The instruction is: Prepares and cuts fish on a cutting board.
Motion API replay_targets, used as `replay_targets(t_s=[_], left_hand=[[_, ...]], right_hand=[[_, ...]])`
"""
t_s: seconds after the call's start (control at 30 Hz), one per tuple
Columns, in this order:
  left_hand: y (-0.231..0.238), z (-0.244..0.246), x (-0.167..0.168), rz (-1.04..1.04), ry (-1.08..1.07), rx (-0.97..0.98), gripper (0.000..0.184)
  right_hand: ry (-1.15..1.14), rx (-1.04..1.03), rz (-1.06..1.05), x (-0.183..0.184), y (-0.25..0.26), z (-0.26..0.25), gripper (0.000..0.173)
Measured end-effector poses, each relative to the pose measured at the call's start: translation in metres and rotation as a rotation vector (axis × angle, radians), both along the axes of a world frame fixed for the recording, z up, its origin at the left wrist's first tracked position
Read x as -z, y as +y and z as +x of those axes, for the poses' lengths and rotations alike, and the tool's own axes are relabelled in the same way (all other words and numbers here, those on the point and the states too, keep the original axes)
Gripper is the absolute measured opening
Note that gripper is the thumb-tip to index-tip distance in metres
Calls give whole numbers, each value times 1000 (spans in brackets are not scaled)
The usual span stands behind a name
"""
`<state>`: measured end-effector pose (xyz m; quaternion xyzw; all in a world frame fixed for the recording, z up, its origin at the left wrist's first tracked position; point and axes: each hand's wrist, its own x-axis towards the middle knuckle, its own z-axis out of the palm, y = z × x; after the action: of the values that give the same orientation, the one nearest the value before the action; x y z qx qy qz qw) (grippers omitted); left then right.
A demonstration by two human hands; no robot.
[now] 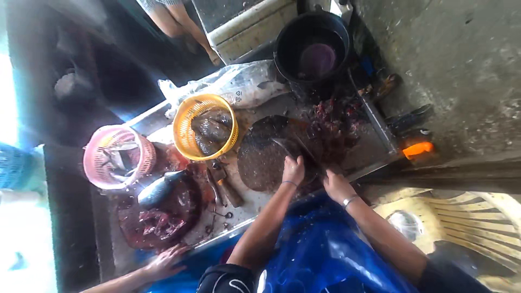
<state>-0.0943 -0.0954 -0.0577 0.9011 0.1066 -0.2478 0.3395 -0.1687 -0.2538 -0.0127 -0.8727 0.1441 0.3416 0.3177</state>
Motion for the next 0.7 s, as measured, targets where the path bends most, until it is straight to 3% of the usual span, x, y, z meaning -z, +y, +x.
replay_targets(t_s=[0.07,0.13,0.2,0.23,0.33,0.37,0.43,0.5,0.57,0.6,0.7], left_hand=[[6,2,1,-15,16,15,64],[8,0,2,-45,18,26,65],[5,1,3,-51,19,24,64],[5,0,4,-46,19,23,63],[5,-1,1,-28,3,49,61],[5,1,0,-27,6,58,62],[7,5,2,-38,35,52,61],[10,2,5,-66,69,24,61],[8,2,4,-82,77,2,62],[8,1,4,-78,71,-3,64],[10,-1,4,-33,-1,-32,66]], right_hand=[[-158,36,1,-31,1,4,39],[-518,114,21,-51,8,3,33],[-764,140,2,-40,16,6,33],[-701,117,-15,-25,19,4,35],[-73,-33,-55,9,16,6,43],[-15,-46,-60,6,14,10,42],[-96,-14,-52,-22,15,18,36],[-381,69,-41,-46,20,17,27],[-666,134,-29,-39,24,18,28],[-652,132,-28,-24,26,17,32],[-86,53,29,15,15,2,47]])
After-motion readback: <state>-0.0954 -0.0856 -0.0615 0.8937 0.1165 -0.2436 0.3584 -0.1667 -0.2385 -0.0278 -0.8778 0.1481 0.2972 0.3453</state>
